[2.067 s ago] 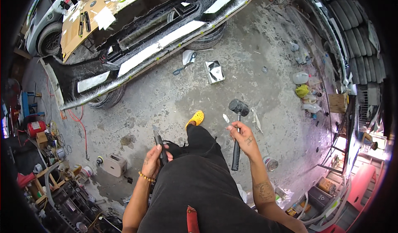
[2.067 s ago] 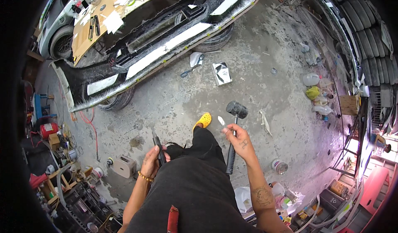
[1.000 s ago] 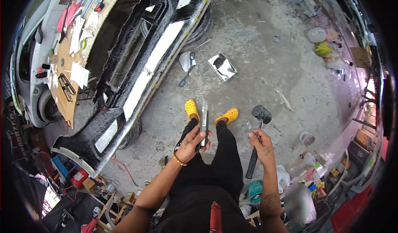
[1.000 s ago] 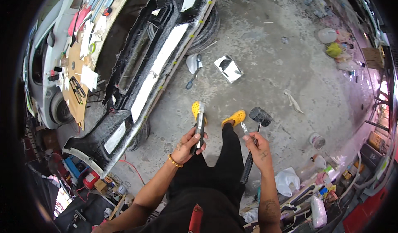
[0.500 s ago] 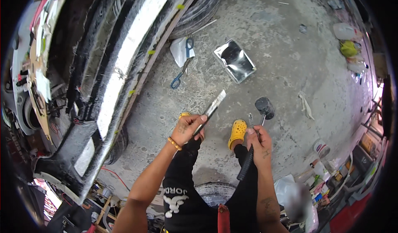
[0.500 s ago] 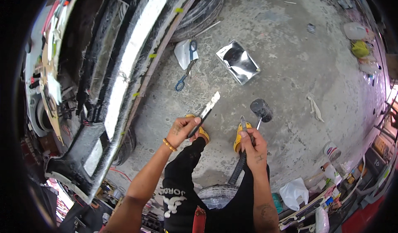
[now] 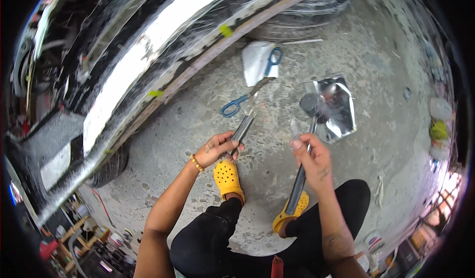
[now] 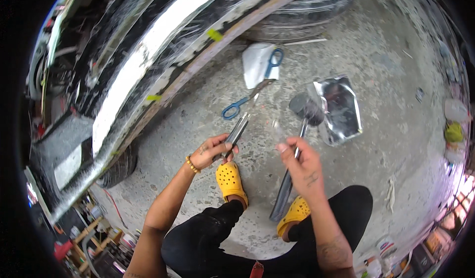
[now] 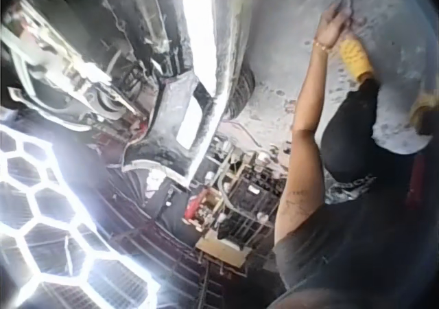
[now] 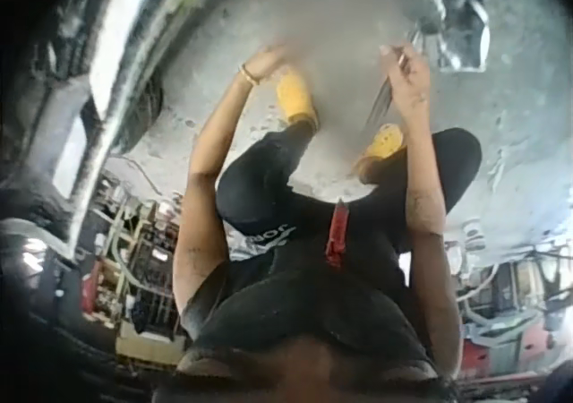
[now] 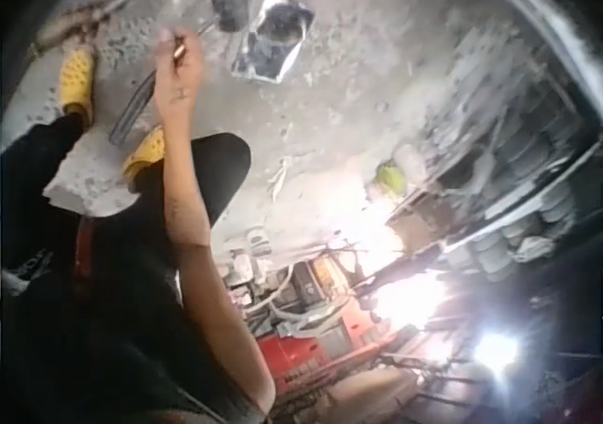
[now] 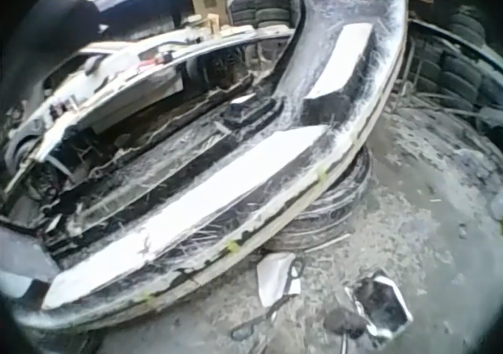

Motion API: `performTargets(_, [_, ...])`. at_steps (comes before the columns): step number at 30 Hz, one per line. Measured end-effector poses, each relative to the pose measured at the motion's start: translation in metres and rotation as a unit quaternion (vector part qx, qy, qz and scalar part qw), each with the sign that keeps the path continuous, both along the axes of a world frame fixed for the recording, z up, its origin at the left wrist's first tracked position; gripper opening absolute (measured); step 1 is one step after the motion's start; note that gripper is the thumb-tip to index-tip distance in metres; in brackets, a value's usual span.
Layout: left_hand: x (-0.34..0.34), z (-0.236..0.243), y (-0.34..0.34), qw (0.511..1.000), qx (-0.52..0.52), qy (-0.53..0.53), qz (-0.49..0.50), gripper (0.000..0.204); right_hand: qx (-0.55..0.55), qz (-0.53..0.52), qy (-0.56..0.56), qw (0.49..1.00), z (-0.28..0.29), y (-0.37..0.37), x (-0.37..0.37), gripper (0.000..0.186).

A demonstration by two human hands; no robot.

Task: The person sits on the floor of a workshop and shapes a small rectangular piece of metal. They use a rubber mallet to hammer the metal flat and a pair of scissors to trim the edges. The person repeatedly flips the metal piece and adjusts its position while working.

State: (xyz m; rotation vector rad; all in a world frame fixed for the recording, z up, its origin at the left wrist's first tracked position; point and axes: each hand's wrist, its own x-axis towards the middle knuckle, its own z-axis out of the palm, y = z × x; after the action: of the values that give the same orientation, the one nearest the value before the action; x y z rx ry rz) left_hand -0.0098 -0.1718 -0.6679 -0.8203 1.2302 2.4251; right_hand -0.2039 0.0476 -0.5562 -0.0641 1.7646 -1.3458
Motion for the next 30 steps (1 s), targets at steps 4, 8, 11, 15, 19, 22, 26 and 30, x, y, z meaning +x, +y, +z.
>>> performTargets(4, [0.033, -0.036, -0.003, 0.992, 0.015, 0.040, 0.116, 0.051, -0.068, 0.087, 0.060, 0.992, -0.033, -0.032, -0.015, 0.019])
performTargets(8, [0.054, -0.036, 0.007, 0.986, -0.047, 0.042, 0.155, 0.048, -0.093, 0.175, 0.111, 0.974, -0.055, -0.056, -0.015, 0.022])
performTargets(11, [0.067, -0.026, 0.013, 0.984, -0.052, 0.045, 0.164, 0.046, -0.071, 0.238, 0.150, 0.957, -0.070, -0.065, -0.007, 0.024])
performTargets(15, [0.085, -0.014, 0.032, 0.980, -0.077, 0.056, 0.173, 0.043, -0.055, 0.285, 0.160, 0.943, -0.101, -0.067, 0.004, 0.026])
performTargets(19, [0.106, -0.022, 0.047, 0.977, -0.139, 0.047, 0.152, 0.040, -0.030, 0.313, 0.164, 0.935, -0.113, -0.068, 0.012, 0.025])
performTargets(22, [0.120, -0.029, 0.053, 0.965, -0.198, -0.025, 0.171, 0.045, -0.029, 0.316, 0.160, 0.935, -0.120, -0.063, 0.020, 0.025])
performTargets(26, [0.219, -0.114, 0.038, 0.707, -0.631, -0.301, 0.107, 0.056, -0.079, 0.329, 0.153, 0.929, -0.137, -0.074, 0.062, 0.027])
performTargets(30, [0.154, -0.072, 0.059, 0.676, -0.680, -0.232, 0.163, 0.053, -0.102, 0.298, 0.194, 0.929, -0.144, -0.054, 0.060, 0.034])
